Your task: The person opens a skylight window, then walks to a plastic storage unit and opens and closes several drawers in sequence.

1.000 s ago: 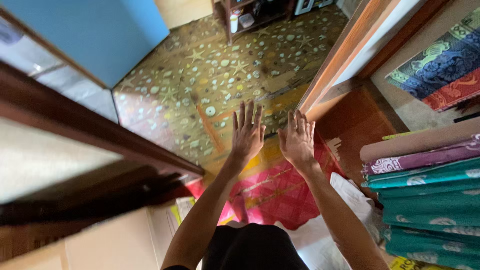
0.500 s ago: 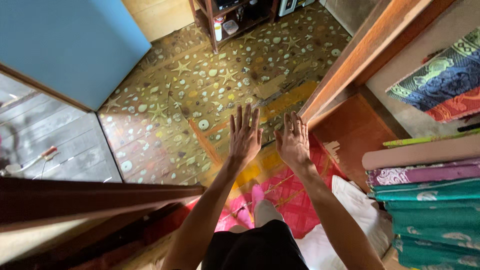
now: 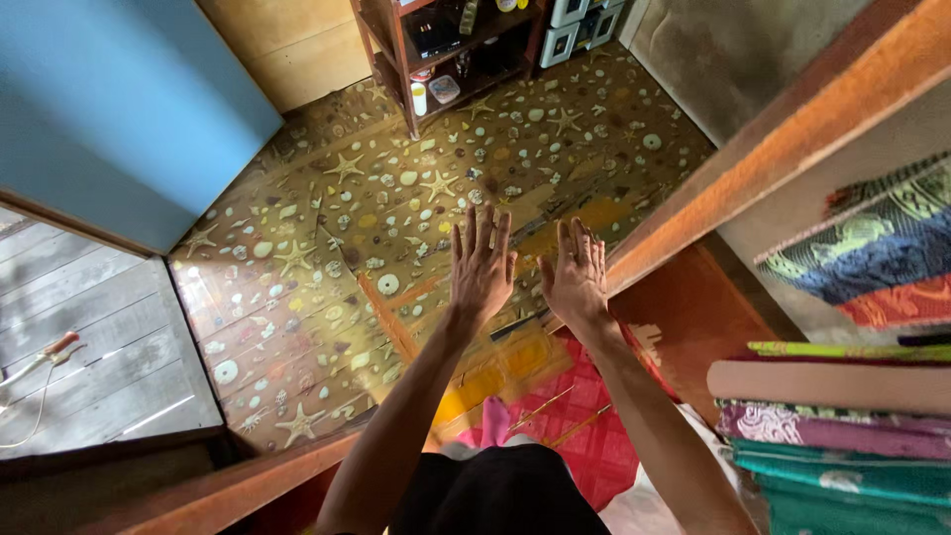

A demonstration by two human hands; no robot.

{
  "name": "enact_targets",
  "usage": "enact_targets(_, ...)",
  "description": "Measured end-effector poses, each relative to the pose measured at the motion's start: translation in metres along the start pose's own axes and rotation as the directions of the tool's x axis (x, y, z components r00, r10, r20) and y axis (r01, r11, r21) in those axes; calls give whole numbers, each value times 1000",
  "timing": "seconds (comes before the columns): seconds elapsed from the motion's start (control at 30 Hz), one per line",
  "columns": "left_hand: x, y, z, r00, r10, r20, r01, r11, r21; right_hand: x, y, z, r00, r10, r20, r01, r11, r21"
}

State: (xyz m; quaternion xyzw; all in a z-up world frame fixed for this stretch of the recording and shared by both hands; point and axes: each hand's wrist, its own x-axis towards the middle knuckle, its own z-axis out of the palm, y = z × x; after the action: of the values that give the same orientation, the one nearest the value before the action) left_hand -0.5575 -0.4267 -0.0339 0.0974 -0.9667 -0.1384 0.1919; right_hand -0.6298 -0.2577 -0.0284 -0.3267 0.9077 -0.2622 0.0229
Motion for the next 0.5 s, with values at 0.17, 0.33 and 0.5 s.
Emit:
enact_targets(0.17,26,-9,10,999,-34,29,35,999,-27,37,10,-2,996,53,75,-35,976,-217)
enact_targets(0.33,59,-19,21,1000,-15,26,17,998,-55,62,26,10,998,-51,30,56,978,-201)
enact_targets(0.5,101,-30,25,999,10,41,-6,994,-105,102,37,14,999,-1,-55,-14,960,-279)
